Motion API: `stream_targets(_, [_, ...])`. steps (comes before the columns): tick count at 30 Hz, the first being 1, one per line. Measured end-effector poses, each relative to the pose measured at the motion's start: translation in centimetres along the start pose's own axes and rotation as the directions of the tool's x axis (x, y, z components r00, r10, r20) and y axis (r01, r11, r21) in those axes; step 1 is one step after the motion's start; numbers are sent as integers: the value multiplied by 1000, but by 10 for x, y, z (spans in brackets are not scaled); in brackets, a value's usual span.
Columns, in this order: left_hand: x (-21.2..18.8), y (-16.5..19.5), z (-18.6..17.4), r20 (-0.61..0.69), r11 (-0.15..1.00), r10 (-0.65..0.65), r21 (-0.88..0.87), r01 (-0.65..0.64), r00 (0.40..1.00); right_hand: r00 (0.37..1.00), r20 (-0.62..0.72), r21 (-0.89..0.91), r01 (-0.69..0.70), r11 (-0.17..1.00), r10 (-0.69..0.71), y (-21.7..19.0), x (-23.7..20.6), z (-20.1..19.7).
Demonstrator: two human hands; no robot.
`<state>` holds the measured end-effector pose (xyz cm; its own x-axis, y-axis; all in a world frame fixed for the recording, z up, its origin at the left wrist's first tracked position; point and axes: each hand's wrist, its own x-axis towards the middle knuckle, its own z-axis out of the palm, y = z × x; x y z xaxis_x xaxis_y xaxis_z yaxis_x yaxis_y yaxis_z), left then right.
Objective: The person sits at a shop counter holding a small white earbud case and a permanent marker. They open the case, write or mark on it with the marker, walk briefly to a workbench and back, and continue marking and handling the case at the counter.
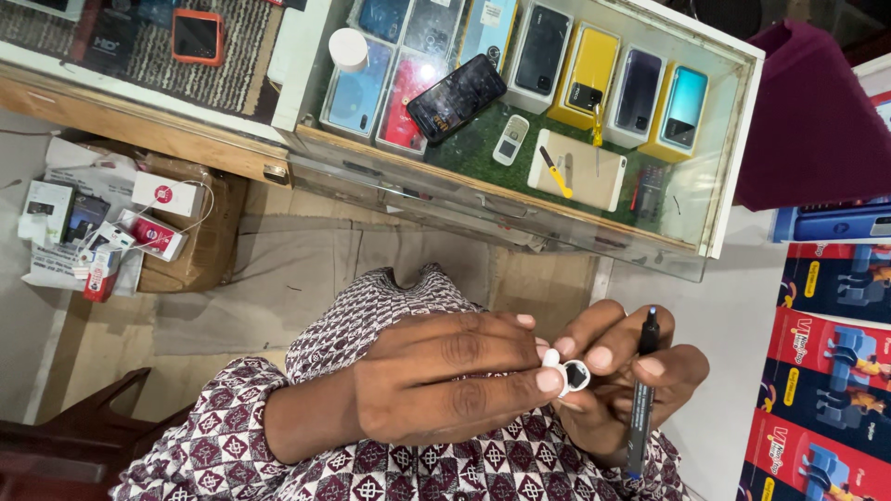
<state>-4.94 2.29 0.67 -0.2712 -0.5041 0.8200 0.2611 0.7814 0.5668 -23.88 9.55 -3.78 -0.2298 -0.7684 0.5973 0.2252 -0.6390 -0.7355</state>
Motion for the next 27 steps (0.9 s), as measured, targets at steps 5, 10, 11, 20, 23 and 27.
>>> stream_targets(5, [-1, 0, 11, -109, 1000, 0, -22, -3, 994, 1000, 7, 16, -19, 1000, 19, 0, -1, -3])
stream_targets(10, [-3, 4, -1, 9, 998, -26, -59, 26, 1000, 1000, 23, -4, 2, 1000, -2, -2, 0, -3])
stream_targets(11, [-2, 5, -1, 6, 999, -14, -52, 14, 1000, 1000, 21, -12, 6, 1000, -6, -2, 0, -3])
stream_targets(20, [1, 9, -11, 128, 998, 29, -52, -23, 991, 1000, 0, -11, -1, 1000, 1, -9, -6, 1])
stream_targets(23, [0, 9, -11, 123, 998, 29, -57, -22, 992, 1000, 12, -87, 21, 996, -20, -9, -7, 1])
stream_targets(27, [-2, 8, -12, 127, 998, 38, -47, -32, 991, 997, 6, -118, 80, 990, -80, -5, -7, 1])
